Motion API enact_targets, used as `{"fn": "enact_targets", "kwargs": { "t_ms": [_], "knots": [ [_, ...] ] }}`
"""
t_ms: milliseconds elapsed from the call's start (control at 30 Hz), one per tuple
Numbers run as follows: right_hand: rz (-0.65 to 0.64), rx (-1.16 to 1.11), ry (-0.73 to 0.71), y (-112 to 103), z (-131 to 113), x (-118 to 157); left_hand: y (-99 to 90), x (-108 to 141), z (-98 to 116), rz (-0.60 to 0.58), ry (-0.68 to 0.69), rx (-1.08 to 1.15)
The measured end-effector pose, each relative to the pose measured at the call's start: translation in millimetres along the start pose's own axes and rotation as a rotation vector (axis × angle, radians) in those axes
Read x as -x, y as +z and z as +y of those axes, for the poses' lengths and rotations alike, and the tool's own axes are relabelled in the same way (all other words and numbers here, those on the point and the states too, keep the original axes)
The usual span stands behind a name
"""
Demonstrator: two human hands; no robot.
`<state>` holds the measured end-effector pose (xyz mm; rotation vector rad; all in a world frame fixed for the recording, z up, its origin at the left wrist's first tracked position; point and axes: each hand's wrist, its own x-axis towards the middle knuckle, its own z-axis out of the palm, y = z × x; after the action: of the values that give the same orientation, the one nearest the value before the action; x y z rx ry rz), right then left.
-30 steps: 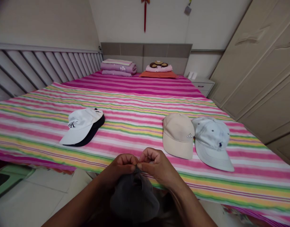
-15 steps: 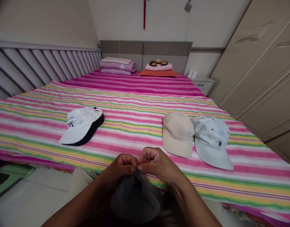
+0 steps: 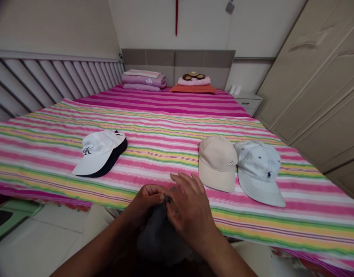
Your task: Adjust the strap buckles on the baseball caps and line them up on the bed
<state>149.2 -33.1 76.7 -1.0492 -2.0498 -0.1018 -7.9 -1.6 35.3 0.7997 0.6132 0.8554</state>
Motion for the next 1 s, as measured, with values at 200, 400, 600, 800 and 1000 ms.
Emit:
{"fn": "enact_targets", "kwargs": {
  "t_ms": [200,400,600,800,1000],
  "knots": [
    [0.120,0.254,-0.147,11.5,-5.3,3.3,6.6,2.9,4.7,0.070,0.029,-0.071],
    [0.100,0.056,-0.039,19.4,-21.4,6.3,14.5,2.7,4.9,0.150,0.047,-0.087],
    [0.120,-0.427,0.201,6.6,-22.4,7.4,10.4,3.9,4.7,0.070,0.008,-0.060],
    [-0.304,-0.941,0.706,7.4,10.3,4.3,-1.3,2.7,17.4,-0.117,0.083,-0.095],
    [-0.294,-1.417,0.951,12.7,6.7,5.8,-2.5,4.2,33.8,-0.107,-0.115,-0.101]
  ]
}}
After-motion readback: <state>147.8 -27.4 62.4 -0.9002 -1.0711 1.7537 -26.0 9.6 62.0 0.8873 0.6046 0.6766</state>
